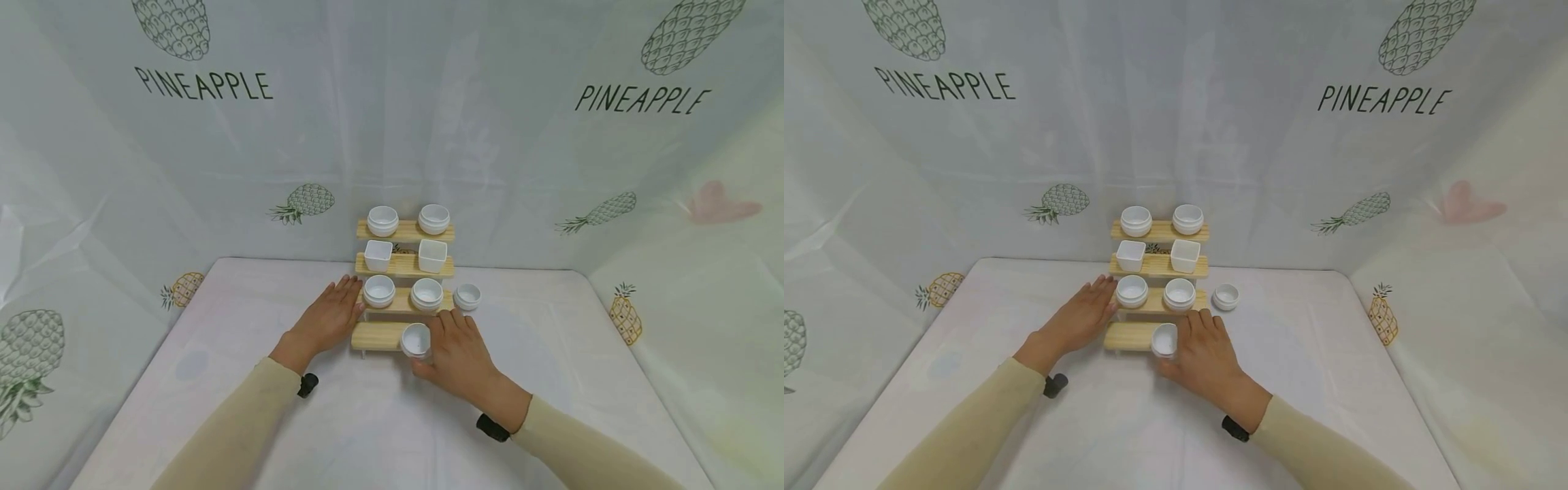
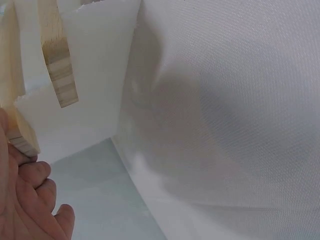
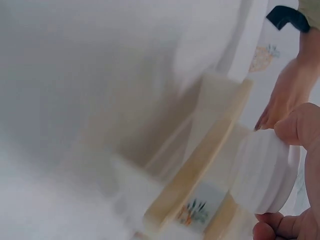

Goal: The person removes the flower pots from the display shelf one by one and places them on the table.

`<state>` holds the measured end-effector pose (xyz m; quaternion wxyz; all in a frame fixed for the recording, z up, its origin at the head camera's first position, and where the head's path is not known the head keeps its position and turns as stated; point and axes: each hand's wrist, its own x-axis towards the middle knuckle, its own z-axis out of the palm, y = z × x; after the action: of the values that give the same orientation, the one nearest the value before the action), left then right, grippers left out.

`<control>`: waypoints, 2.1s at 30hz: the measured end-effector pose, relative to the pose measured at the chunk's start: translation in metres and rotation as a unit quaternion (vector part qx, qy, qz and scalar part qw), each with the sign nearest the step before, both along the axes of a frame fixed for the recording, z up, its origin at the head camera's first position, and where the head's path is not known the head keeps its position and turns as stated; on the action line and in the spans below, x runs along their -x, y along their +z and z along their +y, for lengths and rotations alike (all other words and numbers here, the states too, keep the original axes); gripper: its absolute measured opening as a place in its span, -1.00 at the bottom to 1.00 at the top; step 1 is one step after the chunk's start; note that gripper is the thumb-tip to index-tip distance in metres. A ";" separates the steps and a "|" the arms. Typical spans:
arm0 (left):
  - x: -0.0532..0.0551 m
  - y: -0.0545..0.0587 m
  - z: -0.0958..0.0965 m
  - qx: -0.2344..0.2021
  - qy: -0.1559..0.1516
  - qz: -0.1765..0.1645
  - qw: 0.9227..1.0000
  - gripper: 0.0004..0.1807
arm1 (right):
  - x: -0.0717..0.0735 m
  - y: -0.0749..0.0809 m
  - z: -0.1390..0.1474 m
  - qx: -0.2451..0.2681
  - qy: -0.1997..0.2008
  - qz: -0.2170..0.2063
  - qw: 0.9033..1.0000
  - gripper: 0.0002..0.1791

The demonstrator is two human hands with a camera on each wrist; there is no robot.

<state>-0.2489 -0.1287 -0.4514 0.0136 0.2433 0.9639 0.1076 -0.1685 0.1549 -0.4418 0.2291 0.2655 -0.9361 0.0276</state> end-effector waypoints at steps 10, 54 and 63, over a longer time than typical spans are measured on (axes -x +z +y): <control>0.001 -0.003 0.000 0.003 -0.002 -0.002 1.000 -0.28 | 0.013 -0.001 0.076 0.007 -0.038 0.030 0.999 -0.33; 0.001 -0.002 0.001 0.002 0.003 -0.010 1.000 -0.27 | 0.107 -0.044 0.186 0.015 -0.164 -0.193 0.967 -0.22; 0.002 -0.002 0.000 0.004 0.005 -0.011 1.000 -0.26 | 0.109 -0.039 0.189 -0.029 -0.142 -0.180 0.973 -0.29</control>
<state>-0.2506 -0.1285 -0.4539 0.0251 0.2371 0.9653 0.1064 -0.2771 0.3442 -0.4806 0.0509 0.1271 -0.9905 0.0148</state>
